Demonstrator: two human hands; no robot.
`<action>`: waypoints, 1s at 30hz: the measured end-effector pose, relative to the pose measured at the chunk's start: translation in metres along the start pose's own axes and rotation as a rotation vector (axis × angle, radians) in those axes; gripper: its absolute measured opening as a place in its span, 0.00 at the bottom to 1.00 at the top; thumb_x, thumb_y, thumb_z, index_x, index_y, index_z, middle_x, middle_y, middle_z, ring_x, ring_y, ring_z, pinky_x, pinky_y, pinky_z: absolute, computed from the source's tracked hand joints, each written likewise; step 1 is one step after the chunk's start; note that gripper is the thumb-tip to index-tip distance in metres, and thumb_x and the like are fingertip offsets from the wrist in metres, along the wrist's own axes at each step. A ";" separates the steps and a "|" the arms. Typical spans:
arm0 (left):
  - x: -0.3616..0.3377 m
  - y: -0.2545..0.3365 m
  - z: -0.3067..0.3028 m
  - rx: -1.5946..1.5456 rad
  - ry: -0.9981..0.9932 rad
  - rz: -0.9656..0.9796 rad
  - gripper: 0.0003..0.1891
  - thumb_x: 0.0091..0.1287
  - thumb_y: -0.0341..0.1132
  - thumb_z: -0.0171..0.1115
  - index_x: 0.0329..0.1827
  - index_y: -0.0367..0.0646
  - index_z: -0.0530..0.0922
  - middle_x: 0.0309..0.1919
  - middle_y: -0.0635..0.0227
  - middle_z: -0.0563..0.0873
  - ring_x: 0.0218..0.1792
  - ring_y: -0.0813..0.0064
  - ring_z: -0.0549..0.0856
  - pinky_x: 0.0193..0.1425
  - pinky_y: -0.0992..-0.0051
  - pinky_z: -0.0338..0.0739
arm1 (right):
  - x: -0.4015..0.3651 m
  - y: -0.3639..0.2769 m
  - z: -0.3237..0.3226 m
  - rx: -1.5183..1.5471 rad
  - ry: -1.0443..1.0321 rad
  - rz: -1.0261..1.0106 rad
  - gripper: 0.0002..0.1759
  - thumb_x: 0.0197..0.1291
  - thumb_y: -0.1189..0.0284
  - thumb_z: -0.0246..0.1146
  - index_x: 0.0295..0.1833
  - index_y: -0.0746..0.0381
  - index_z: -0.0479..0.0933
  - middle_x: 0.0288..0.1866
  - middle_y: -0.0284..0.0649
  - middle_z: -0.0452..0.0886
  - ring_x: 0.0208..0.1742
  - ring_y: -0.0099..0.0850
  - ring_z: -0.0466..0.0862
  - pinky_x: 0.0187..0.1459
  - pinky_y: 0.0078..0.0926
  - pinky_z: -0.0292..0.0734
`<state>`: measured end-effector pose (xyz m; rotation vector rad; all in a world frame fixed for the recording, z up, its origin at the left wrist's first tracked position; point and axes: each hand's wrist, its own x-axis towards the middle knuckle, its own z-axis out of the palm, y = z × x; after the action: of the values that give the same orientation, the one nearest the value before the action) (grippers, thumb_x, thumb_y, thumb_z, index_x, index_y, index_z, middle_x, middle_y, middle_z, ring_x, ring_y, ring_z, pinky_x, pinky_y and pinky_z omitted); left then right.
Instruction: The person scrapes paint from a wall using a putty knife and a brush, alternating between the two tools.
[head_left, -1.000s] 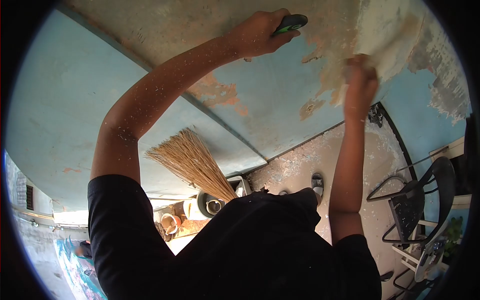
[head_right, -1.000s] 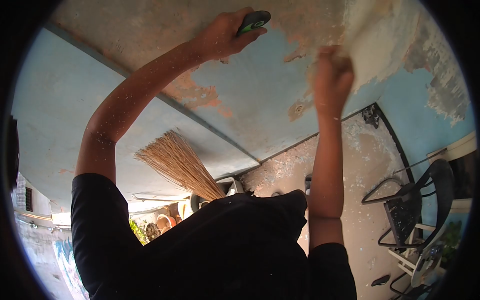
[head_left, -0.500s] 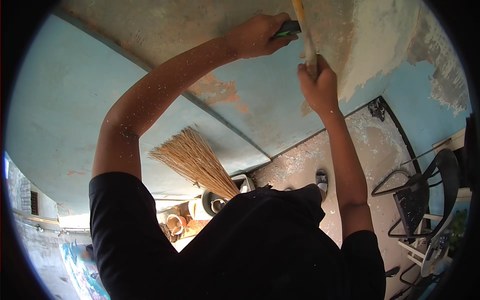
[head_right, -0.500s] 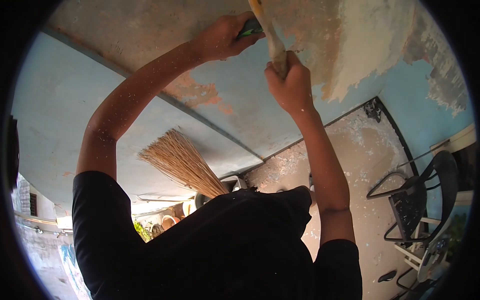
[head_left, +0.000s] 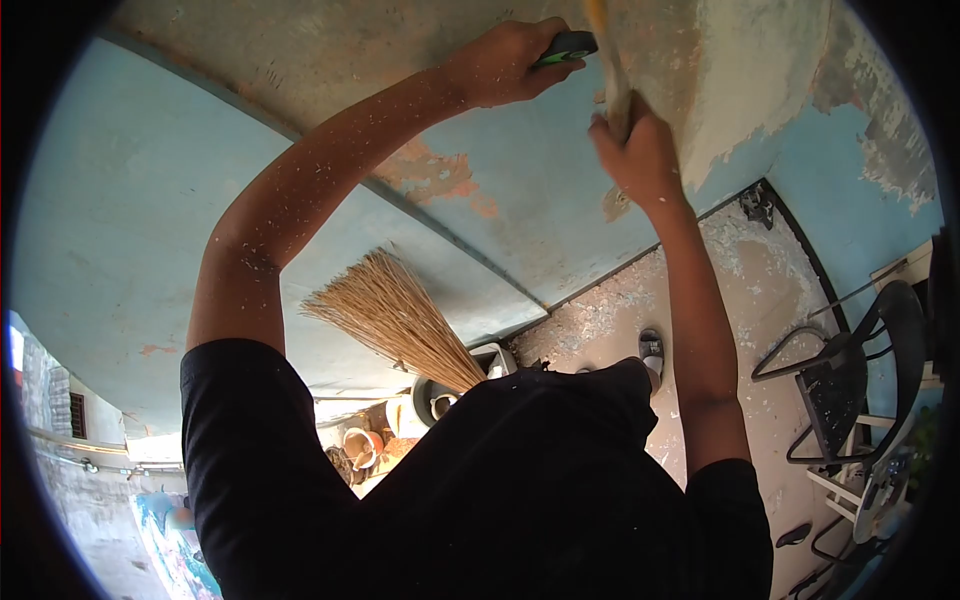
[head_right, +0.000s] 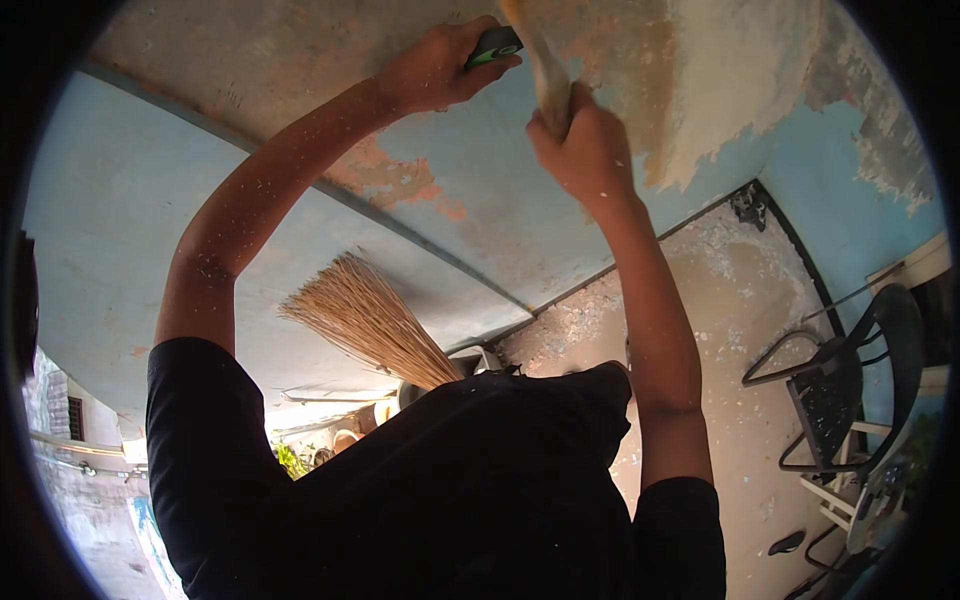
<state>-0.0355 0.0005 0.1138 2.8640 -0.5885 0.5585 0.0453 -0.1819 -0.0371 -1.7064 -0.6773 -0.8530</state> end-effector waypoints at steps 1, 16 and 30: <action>0.000 0.000 0.001 0.001 0.001 0.011 0.14 0.69 0.39 0.66 0.47 0.37 0.77 0.25 0.55 0.84 0.26 0.56 0.85 0.31 0.62 0.78 | -0.003 -0.001 -0.004 0.210 0.032 0.172 0.12 0.64 0.65 0.60 0.41 0.64 0.76 0.31 0.41 0.79 0.31 0.37 0.79 0.39 0.29 0.75; 0.000 -0.004 -0.023 -0.121 0.167 -0.269 0.16 0.72 0.42 0.64 0.51 0.39 0.78 0.23 0.69 0.79 0.24 0.82 0.76 0.29 0.74 0.73 | 0.043 -0.029 -0.064 0.907 0.189 0.596 0.11 0.62 0.65 0.62 0.42 0.61 0.76 0.38 0.32 0.76 0.34 0.19 0.67 0.37 0.22 0.66; 0.012 0.010 -0.026 -0.123 0.042 -0.188 0.15 0.75 0.39 0.59 0.55 0.37 0.75 0.27 0.67 0.75 0.28 0.75 0.72 0.32 0.72 0.71 | 0.019 -0.013 -0.054 0.871 0.112 0.734 0.12 0.64 0.65 0.61 0.44 0.63 0.75 0.41 0.35 0.78 0.39 0.22 0.73 0.41 0.22 0.68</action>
<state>-0.0375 -0.0069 0.1436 2.7453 -0.3304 0.5303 0.0348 -0.2291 -0.0041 -0.9634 -0.2280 -0.0773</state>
